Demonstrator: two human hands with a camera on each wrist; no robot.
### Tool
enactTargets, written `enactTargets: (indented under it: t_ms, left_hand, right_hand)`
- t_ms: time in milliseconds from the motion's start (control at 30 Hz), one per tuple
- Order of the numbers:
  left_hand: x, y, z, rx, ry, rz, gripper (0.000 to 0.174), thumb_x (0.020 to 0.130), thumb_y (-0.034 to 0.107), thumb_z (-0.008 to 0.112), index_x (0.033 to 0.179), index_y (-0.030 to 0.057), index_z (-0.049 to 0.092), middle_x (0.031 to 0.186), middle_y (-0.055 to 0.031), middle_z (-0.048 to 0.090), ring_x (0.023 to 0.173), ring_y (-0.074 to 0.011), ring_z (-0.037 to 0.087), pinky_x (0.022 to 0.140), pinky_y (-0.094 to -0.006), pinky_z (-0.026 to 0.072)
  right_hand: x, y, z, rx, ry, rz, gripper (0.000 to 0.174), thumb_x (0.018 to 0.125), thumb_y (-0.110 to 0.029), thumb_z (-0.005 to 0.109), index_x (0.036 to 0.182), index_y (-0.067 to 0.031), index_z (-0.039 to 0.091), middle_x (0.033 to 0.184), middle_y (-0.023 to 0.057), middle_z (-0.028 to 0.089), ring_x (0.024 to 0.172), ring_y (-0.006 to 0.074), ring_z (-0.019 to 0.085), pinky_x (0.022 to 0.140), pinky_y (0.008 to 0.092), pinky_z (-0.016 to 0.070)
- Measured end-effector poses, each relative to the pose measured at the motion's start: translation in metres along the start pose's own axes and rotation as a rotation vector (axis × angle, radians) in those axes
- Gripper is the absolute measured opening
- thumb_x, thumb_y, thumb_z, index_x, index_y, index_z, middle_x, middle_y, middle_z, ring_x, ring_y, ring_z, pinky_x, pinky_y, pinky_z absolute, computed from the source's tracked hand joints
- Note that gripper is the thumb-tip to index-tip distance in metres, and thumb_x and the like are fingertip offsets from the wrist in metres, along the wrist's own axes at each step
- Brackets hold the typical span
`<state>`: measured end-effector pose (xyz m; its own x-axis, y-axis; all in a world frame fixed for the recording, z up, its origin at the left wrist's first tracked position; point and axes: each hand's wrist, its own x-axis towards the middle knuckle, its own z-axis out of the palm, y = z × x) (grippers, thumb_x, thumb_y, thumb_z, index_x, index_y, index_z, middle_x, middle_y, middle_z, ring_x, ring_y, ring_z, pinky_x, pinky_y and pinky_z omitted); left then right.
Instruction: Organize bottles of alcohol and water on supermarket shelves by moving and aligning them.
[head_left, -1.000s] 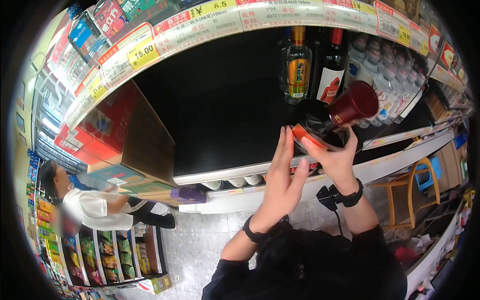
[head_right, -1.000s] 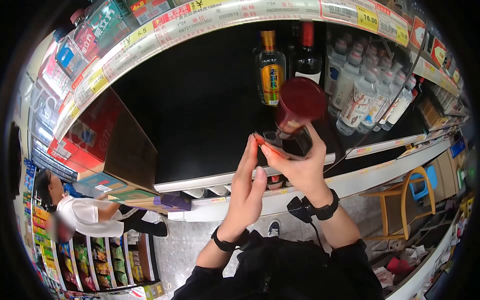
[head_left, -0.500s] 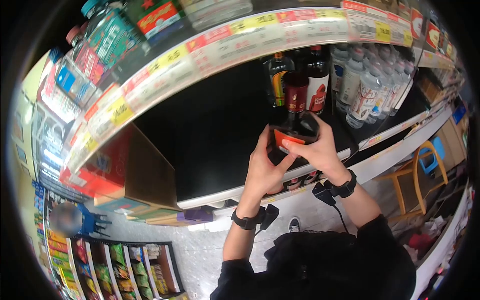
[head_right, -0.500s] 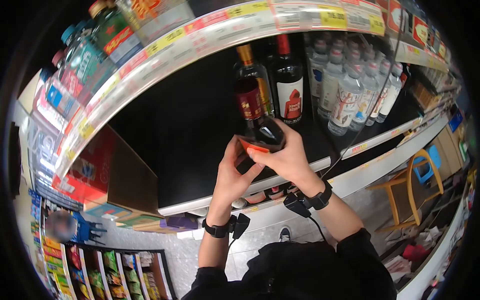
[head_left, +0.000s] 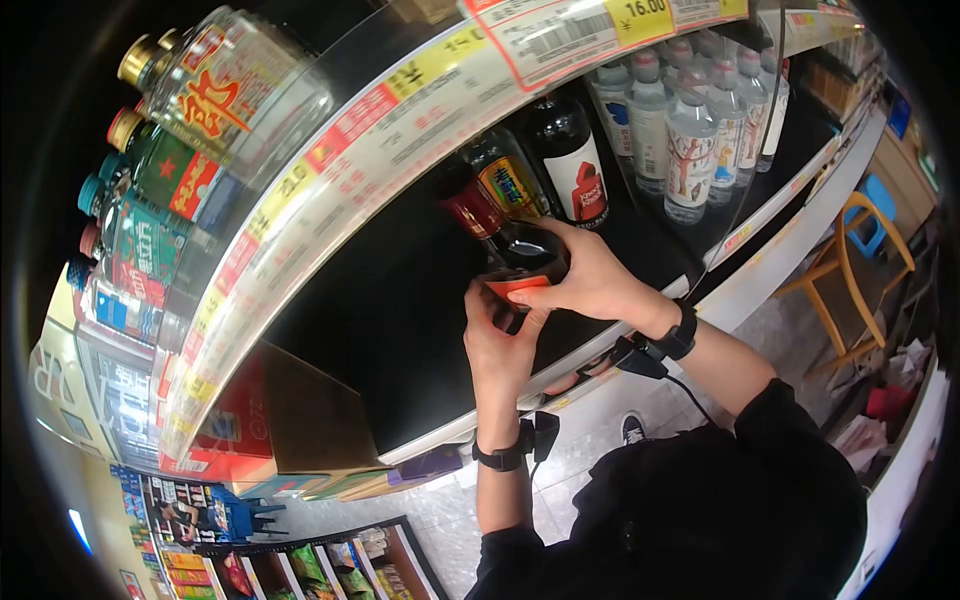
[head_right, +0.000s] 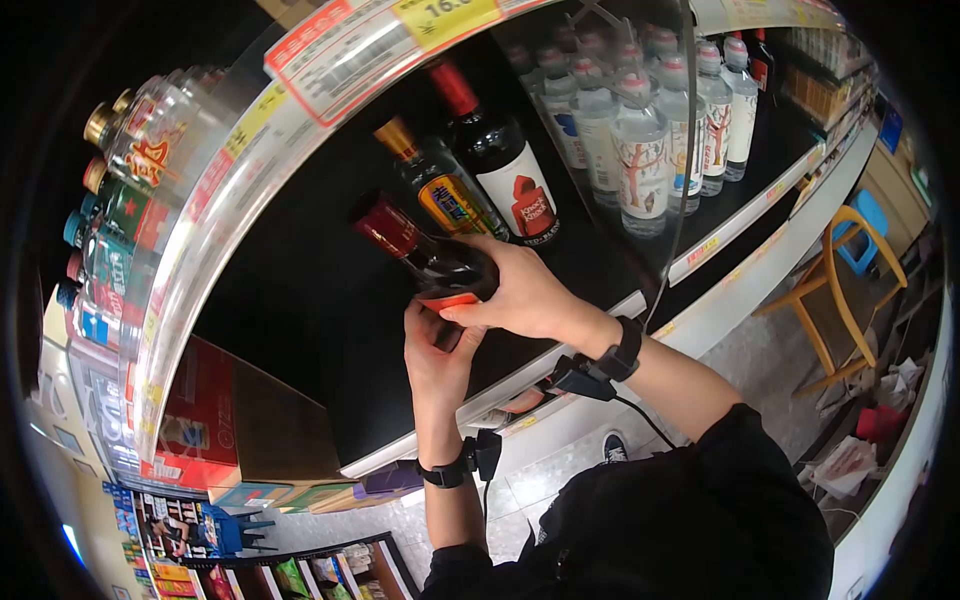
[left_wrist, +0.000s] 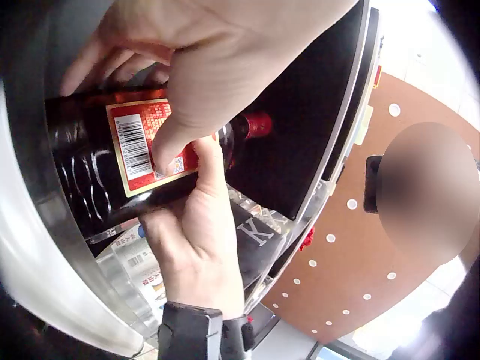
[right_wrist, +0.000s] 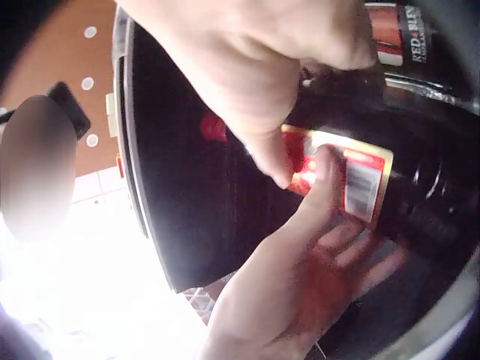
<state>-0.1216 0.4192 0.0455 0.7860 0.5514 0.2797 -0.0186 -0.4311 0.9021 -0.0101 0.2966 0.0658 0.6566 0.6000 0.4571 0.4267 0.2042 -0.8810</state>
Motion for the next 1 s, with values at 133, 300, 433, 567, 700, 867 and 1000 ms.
enactTargets:
  t_ms: [133,300,433,567,700,867,1000]
  left_hand:
    - [0.01,-0.006,0.015,0.1,0.151,0.079,0.079,0.08,0.027,0.085,0.135,-0.0089,0.041,0.12,-0.0259,0.063,0.111,-0.0331,0.066,0.093,-0.0398,0.0533]
    - [0.029,-0.001,0.028,0.254,0.214,0.04,0.086,0.08,0.034,0.085,0.136,-0.0109,0.039,0.118,-0.0292,0.062,0.109,-0.0362,0.066,0.092,-0.04,0.0527]
    - [0.041,0.012,0.033,0.305,0.195,-0.009,0.083,0.081,0.032,0.084,0.136,-0.0094,0.038,0.12,-0.029,0.062,0.11,-0.0372,0.066,0.093,-0.0408,0.052]
    - [0.047,0.011,0.033,0.38,0.198,-0.012,0.084,0.081,0.037,0.082,0.136,-0.0084,0.037,0.11,-0.0267,0.067,0.104,-0.0391,0.067,0.09,-0.0413,0.0524]
    - [0.052,0.012,0.033,0.481,0.209,-0.048,0.087,0.081,0.044,0.08,0.136,-0.0076,0.036,0.101,-0.0253,0.069,0.1,-0.0405,0.069,0.087,-0.0424,0.0527]
    - [0.056,0.001,0.032,0.497,0.214,-0.036,0.088,0.08,0.044,0.081,0.136,-0.0073,0.036,0.108,-0.0279,0.068,0.105,-0.0422,0.067,0.09,-0.0438,0.0519]
    - [0.055,0.006,0.031,0.486,0.2,-0.106,0.095,0.078,0.045,0.082,0.14,-0.0074,0.033,0.116,-0.0313,0.065,0.114,-0.0433,0.063,0.095,-0.0435,0.0505]
  right_hand:
    - [-0.043,0.0,0.008,-0.177,0.253,-0.06,0.073,0.08,-0.027,0.082,0.135,0.0093,0.049,0.122,0.0288,0.062,0.114,0.0401,0.064,0.096,0.0404,0.0511]
    - [-0.051,-0.01,0.0,-0.198,-0.084,0.239,0.087,0.092,-0.042,0.067,0.147,0.0118,0.028,0.11,0.0385,0.062,0.104,0.0502,0.064,0.09,0.0459,0.0525]
    - [-0.035,-0.015,-0.01,-0.168,-0.136,0.326,0.088,0.094,-0.045,0.063,0.15,0.01,0.024,0.104,0.039,0.063,0.098,0.0509,0.065,0.085,0.0466,0.0535]
    - [-0.031,0.008,-0.007,-0.14,-0.117,0.293,0.087,0.096,-0.049,0.057,0.154,0.0047,0.02,0.088,0.0322,0.063,0.084,0.044,0.066,0.08,0.0445,0.0518]
    - [-0.026,0.014,-0.009,-0.164,-0.058,0.327,0.088,0.097,-0.055,0.051,0.156,0.0009,0.019,0.069,0.0237,0.061,0.07,0.0363,0.068,0.072,0.0415,0.0499]
    - [-0.019,0.015,-0.014,-0.171,-0.062,0.356,0.09,0.097,-0.059,0.047,0.155,0.0041,0.017,0.096,0.0323,0.058,0.091,0.0447,0.064,0.085,0.0455,0.0475]
    - [-0.02,0.009,-0.019,-0.117,-0.107,0.374,0.092,0.097,-0.058,0.049,0.153,0.0088,0.018,0.123,0.0423,0.056,0.112,0.0499,0.061,0.099,0.0483,0.047]
